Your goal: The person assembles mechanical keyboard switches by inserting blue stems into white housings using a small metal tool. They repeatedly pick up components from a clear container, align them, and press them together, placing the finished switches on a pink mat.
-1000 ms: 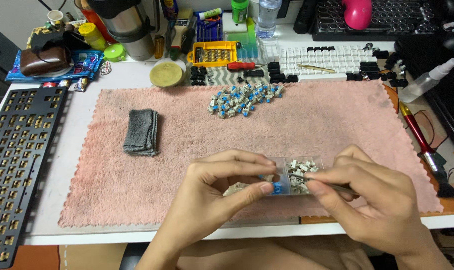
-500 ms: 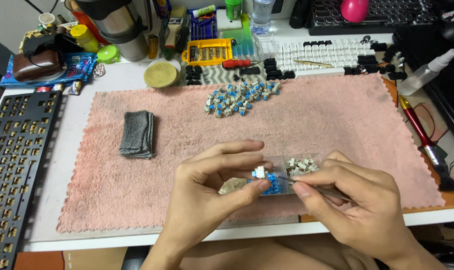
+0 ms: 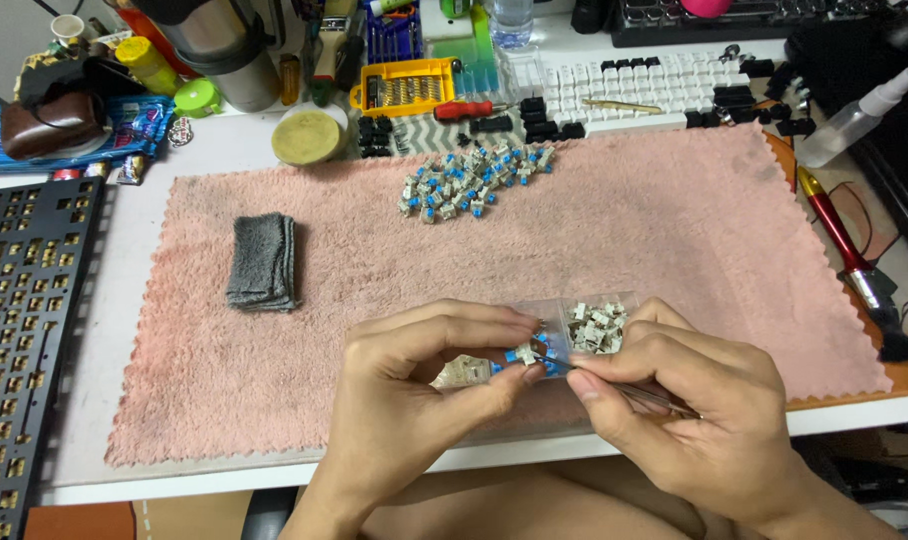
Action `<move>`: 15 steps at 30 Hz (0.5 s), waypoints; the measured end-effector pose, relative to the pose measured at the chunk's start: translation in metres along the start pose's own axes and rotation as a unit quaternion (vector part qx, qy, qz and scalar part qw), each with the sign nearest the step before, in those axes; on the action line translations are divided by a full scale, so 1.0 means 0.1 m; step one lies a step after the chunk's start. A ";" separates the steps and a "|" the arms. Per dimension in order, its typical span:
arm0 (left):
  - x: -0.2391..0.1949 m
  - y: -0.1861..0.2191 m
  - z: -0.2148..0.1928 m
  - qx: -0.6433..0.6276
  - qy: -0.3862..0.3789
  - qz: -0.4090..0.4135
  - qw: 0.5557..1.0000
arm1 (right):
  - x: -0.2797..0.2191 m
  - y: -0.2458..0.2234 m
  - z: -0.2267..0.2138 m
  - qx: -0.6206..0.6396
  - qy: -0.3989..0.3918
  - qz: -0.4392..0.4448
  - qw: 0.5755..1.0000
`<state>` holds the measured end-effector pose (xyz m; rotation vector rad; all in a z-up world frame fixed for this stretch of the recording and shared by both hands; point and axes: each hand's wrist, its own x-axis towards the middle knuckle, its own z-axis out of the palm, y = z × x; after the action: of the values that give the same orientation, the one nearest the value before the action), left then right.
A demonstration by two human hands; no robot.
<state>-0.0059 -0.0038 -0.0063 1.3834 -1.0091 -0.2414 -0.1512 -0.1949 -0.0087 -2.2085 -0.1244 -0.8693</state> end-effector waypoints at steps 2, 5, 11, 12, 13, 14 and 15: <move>0.00 0.00 0.01 0.012 0.003 0.002 1.000 | 0.01 -0.01 0.00 -0.006 -0.001 -0.003 1.000; 0.01 -0.01 0.02 0.030 0.005 0.009 0.999 | -0.01 0.02 -0.01 -0.007 -0.002 -0.014 1.000; 0.00 0.01 0.03 0.070 0.002 0.038 0.997 | -0.03 0.02 0.02 0.037 0.008 -0.012 0.999; 0.00 0.01 0.04 0.088 0.005 0.052 0.995 | -0.04 0.02 0.04 0.043 0.019 -0.007 0.999; -0.01 0.00 0.05 0.088 0.004 0.053 0.995 | -0.03 0.00 0.05 0.042 0.019 -0.007 0.999; -0.01 0.00 0.06 0.099 0.009 0.064 0.993 | -0.02 -0.02 0.05 0.045 0.023 0.003 0.999; -0.02 -0.01 0.07 0.110 0.015 0.074 0.991 | -0.02 -0.04 0.06 0.047 0.027 0.012 0.998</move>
<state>-0.0116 -0.0080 -0.0090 1.4959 -1.1345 0.0013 -0.1505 -0.1871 -0.0101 -2.0931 -0.1109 -0.8908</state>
